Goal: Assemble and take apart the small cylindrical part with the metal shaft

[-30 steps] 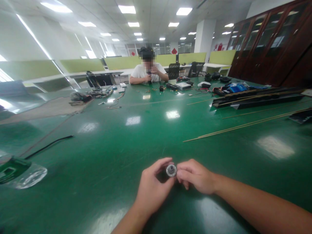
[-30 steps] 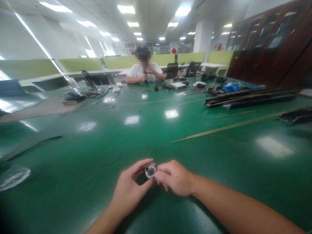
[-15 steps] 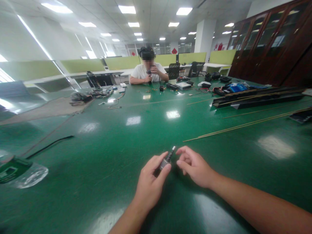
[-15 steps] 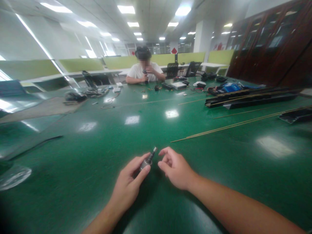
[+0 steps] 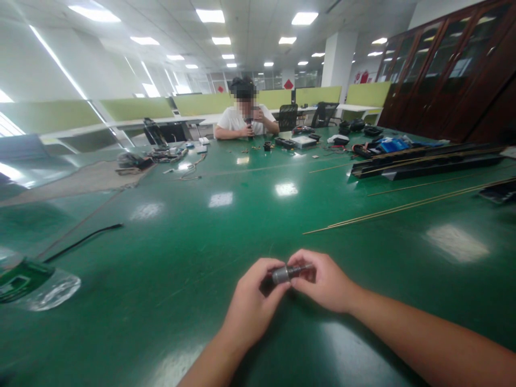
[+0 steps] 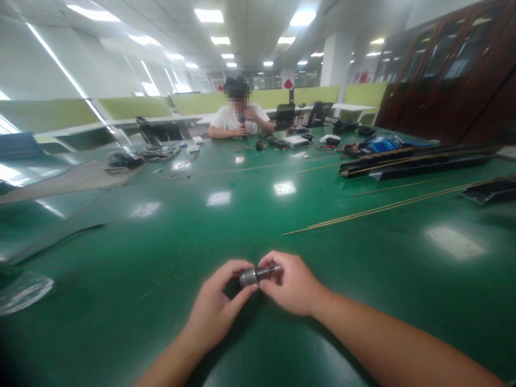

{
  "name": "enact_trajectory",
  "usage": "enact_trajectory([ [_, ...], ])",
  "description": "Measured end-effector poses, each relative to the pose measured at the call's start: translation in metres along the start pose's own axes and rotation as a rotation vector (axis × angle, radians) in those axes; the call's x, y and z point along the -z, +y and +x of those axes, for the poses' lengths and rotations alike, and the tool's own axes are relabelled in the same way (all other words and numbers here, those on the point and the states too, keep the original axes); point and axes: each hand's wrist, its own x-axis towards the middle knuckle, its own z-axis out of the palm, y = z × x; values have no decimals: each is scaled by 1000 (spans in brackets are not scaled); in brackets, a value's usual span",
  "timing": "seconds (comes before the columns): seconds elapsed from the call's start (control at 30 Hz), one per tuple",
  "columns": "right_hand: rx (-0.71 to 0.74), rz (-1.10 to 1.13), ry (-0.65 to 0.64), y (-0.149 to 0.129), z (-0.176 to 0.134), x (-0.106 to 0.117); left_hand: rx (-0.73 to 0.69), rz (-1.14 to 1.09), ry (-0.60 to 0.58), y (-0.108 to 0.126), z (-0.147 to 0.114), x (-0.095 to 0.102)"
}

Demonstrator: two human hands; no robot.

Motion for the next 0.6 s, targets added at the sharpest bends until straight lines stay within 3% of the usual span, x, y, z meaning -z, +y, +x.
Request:
enact_trajectory([
  [0.6, -8, 53, 10, -1, 3, 4, -71, 41, 71, -5, 1, 0],
])
